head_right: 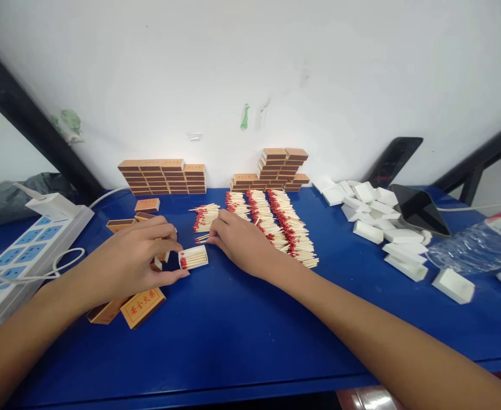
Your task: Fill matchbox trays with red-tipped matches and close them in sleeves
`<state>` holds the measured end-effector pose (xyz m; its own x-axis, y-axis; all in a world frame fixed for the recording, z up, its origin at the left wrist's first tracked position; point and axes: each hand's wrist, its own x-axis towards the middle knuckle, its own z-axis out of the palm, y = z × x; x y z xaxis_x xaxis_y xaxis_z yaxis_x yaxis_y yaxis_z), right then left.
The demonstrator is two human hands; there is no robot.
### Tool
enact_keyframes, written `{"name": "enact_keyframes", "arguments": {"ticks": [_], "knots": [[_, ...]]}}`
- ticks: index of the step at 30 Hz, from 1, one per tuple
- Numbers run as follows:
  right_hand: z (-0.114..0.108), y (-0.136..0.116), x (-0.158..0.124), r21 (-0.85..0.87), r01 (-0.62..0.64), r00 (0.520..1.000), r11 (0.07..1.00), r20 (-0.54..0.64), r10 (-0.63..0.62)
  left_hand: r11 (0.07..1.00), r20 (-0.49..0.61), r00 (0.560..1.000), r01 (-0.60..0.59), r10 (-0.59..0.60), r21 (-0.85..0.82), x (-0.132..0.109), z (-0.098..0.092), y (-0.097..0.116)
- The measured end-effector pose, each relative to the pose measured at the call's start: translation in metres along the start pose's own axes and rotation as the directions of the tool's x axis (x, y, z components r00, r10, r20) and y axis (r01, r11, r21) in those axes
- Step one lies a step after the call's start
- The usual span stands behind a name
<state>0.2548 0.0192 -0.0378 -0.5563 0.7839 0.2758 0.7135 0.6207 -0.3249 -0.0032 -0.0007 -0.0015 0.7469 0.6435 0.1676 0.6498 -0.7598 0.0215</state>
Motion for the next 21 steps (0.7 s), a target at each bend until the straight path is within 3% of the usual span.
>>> {"name": "enact_keyframes", "arguments": {"ticks": [4, 9, 16, 21], "knots": [[-0.009, -0.011, -0.003, 0.015, 0.030, 0.998, 0.999, -0.060, -0.029, 1.000, -0.017, 1.000, -0.019, 0.019, -0.003, 0.000, 0.001, 0.000], [-0.001, -0.026, -0.009, 0.026, 0.131, 0.991, 0.991, -0.030, -0.130, 1.000, -0.022, 0.999, -0.024, 0.024, -0.005, 0.000, 0.002, -0.001], [0.002, -0.003, -0.004, 0.131, 0.104, 0.984, 0.986, -0.158, -0.083, 1.000, -0.012, 1.000, -0.015, 0.015, -0.010, 0.000, -0.001, 0.001], [0.009, 0.006, -0.001, 0.100, 0.080, 0.994, 0.992, -0.083, -0.072, 1.000, -0.004, 1.000, -0.023, 0.023, 0.000, 0.001, -0.001, 0.001]]}}
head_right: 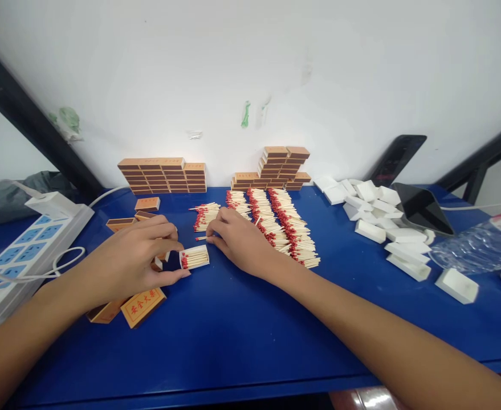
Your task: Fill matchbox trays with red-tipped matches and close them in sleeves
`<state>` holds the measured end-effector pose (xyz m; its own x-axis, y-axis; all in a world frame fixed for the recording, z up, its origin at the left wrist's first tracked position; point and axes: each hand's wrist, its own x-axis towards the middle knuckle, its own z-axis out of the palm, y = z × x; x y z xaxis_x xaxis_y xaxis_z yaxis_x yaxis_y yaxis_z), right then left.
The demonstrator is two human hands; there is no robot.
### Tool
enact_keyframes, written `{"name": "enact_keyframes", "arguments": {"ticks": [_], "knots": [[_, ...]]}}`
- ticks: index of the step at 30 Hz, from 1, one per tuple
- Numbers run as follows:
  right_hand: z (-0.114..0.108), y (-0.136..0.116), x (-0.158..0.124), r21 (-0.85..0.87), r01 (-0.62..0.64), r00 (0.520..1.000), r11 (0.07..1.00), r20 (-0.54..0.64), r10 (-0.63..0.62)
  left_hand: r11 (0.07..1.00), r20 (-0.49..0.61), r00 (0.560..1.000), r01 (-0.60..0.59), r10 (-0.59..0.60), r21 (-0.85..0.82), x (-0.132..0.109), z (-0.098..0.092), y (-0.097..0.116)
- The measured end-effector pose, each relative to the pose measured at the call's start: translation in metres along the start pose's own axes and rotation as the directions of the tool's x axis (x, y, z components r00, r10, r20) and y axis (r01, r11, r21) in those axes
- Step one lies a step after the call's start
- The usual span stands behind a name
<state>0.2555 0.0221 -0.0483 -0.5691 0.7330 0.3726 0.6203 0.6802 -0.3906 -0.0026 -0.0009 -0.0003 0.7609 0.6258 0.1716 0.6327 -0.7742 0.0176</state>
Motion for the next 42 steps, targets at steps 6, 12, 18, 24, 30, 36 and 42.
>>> {"name": "enact_keyframes", "arguments": {"ticks": [6, 12, 18, 24, 30, 36, 42], "knots": [[-0.007, -0.006, 0.001, -0.045, -0.052, 0.998, 0.998, 0.026, 0.053, 1.000, -0.012, 1.000, -0.004, 0.004, 0.000, -0.001, 0.001, -0.003], [-0.006, -0.031, -0.004, 0.009, 0.027, 1.000, 1.000, 0.011, -0.027, 1.000, -0.006, 1.000, 0.006, -0.006, 0.002, -0.001, 0.000, 0.001], [0.006, -0.018, -0.003, 0.058, 0.067, 0.991, 0.996, -0.118, -0.060, 1.000, -0.024, 1.000, -0.016, 0.016, 0.002, -0.001, 0.003, -0.002], [0.008, -0.001, 0.000, -0.049, 0.024, 0.998, 0.999, -0.062, -0.027, 1.000, 0.007, 1.000, 0.013, -0.013, 0.009, 0.000, 0.000, 0.000], [0.011, -0.005, 0.000, -0.011, 0.016, 0.998, 1.000, -0.056, -0.016, 1.000, -0.014, 1.000, -0.010, 0.010, 0.013, 0.000, 0.000, -0.001], [0.009, -0.006, 0.001, -0.009, -0.019, 0.999, 1.000, -0.041, 0.019, 1.000, -0.016, 1.000, -0.017, 0.017, 0.004, 0.000, 0.001, -0.001], [0.008, -0.006, 0.000, 0.001, -0.014, 0.999, 1.000, -0.036, 0.014, 0.999, -0.011, 1.000, 0.006, -0.006, -0.034, 0.001, 0.000, 0.000]]}}
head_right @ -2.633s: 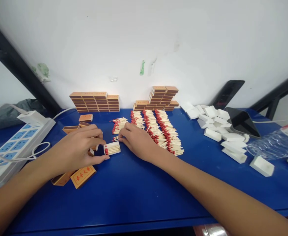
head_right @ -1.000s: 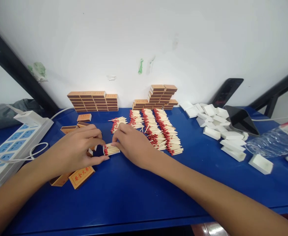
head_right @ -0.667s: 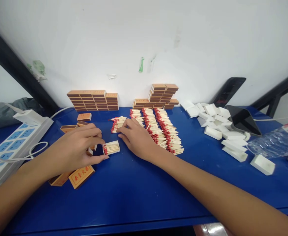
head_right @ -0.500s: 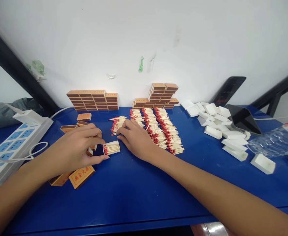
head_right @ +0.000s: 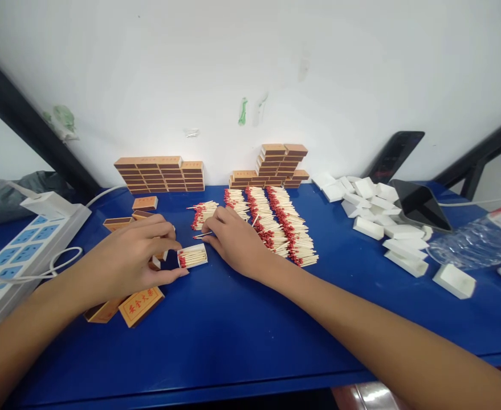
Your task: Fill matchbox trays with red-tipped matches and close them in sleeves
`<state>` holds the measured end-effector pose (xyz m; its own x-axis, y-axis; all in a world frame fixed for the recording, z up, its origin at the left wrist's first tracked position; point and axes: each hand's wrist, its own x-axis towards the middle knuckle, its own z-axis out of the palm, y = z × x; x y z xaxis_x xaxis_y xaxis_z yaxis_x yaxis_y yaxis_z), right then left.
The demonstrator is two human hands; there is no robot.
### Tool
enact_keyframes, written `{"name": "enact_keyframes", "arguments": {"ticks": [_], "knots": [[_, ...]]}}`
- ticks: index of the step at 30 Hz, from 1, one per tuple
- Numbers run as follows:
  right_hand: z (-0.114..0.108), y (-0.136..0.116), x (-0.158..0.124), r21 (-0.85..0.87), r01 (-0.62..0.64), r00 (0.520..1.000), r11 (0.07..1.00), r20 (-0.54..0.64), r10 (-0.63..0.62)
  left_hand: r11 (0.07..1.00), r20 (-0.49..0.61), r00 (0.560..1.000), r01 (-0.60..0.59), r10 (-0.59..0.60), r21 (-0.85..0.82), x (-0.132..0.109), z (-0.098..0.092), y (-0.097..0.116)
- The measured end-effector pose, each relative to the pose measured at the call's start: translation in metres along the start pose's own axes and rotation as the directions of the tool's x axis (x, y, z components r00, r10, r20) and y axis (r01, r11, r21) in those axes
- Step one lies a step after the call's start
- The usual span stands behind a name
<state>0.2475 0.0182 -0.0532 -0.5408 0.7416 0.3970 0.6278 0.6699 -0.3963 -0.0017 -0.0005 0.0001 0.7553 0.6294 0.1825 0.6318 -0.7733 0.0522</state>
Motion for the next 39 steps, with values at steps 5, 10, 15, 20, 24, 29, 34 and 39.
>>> {"name": "enact_keyframes", "arguments": {"ticks": [5, 10, 15, 20, 24, 29, 34, 39], "knots": [[-0.001, 0.002, 0.001, -0.018, 0.001, 1.000, 1.000, 0.020, -0.001, 0.999, -0.008, 1.000, -0.023, 0.023, 0.028, 0.000, 0.003, -0.003], [-0.011, -0.003, 0.001, -0.060, -0.012, 1.000, 0.998, 0.010, 0.012, 0.999, 0.013, 1.000, -0.007, 0.006, 0.040, -0.002, 0.001, -0.001], [-0.012, -0.019, -0.001, -0.049, 0.021, 1.000, 0.999, -0.019, -0.022, 0.999, 0.025, 1.000, -0.004, 0.003, 0.033, 0.000, -0.001, 0.001], [-0.018, -0.015, -0.003, -0.044, 0.019, 1.000, 0.999, -0.016, -0.020, 1.000, 0.024, 1.000, 0.001, -0.002, 0.029, 0.000, 0.000, -0.002], [-0.031, -0.002, -0.005, -0.036, -0.014, 0.999, 0.999, 0.039, 0.016, 1.000, 0.013, 1.000, 0.003, -0.003, 0.005, -0.002, -0.001, -0.002], [-0.024, -0.002, -0.002, -0.031, 0.055, 0.993, 0.998, 0.111, -0.051, 1.000, 0.026, 1.000, 0.014, -0.014, -0.026, -0.003, -0.002, 0.002], [-0.014, -0.003, 0.002, -0.007, 0.065, 0.986, 0.998, 0.156, -0.063, 1.000, 0.060, 0.998, 0.024, -0.023, -0.019, -0.002, -0.004, 0.003], [-0.016, 0.000, 0.000, -0.100, 0.067, 0.984, 0.993, 0.170, -0.049, 1.000, 0.032, 0.999, 0.013, -0.013, -0.027, -0.001, -0.002, 0.002]]}}
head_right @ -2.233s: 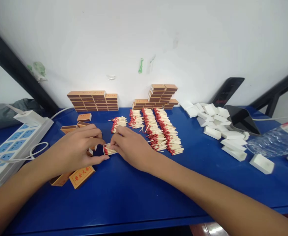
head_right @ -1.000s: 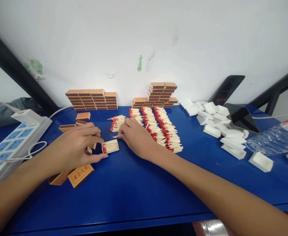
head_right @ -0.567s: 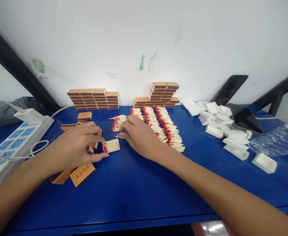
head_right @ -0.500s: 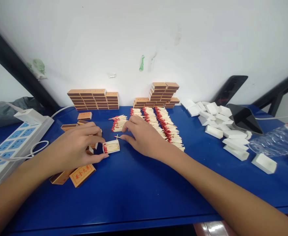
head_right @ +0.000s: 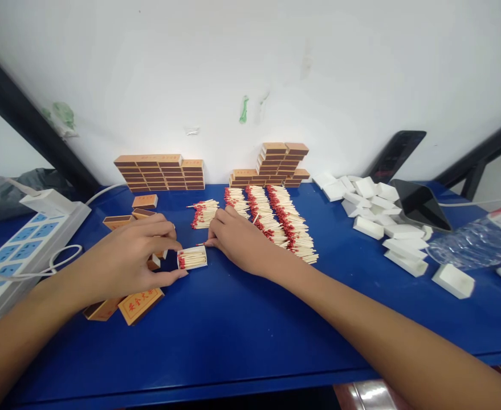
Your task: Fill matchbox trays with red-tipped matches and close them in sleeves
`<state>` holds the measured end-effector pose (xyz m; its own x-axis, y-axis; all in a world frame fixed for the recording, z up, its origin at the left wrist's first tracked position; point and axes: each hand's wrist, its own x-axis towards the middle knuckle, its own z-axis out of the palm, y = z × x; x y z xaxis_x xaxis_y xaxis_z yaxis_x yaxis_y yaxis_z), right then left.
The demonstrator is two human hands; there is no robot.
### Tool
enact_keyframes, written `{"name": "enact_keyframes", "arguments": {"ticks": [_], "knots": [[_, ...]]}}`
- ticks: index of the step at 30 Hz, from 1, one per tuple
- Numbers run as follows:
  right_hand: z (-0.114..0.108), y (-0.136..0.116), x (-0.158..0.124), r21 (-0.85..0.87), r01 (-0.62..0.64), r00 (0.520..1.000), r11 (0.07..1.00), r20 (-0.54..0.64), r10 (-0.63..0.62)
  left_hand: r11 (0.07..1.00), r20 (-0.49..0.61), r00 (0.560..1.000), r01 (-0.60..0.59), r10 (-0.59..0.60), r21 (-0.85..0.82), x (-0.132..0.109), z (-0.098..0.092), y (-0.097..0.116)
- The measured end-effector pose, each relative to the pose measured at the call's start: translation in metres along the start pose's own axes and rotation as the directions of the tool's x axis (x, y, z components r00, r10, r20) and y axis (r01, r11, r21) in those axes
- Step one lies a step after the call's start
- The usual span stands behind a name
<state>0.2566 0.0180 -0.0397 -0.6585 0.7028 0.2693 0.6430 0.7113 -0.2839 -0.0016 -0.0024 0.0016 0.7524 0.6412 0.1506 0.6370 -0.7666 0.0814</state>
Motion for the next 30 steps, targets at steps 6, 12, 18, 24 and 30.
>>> {"name": "enact_keyframes", "arguments": {"ticks": [6, 12, 18, 24, 30], "knots": [[-0.006, -0.002, -0.002, -0.054, 0.014, 0.997, 0.998, -0.081, -0.019, 0.999, -0.024, 1.000, -0.015, 0.016, 0.041, 0.000, 0.001, 0.001], [-0.003, -0.023, -0.001, -0.095, 0.080, 0.987, 0.992, -0.129, -0.092, 0.998, -0.050, 0.998, -0.045, 0.047, 0.049, -0.001, 0.005, -0.002], [0.010, -0.028, -0.003, -0.059, 0.108, 0.968, 0.992, -0.219, -0.119, 0.999, -0.050, 0.999, -0.020, 0.022, 0.032, -0.001, 0.006, 0.000], [0.011, -0.020, -0.003, 0.092, 0.114, 0.955, 0.989, -0.285, -0.083, 0.999, -0.051, 0.998, -0.034, 0.036, 0.031, -0.001, 0.007, 0.000], [0.009, 0.005, 0.001, 0.095, 0.028, 0.959, 0.995, -0.282, 0.000, 0.999, -0.055, 0.998, -0.038, 0.040, 0.025, -0.002, 0.008, -0.002]]}}
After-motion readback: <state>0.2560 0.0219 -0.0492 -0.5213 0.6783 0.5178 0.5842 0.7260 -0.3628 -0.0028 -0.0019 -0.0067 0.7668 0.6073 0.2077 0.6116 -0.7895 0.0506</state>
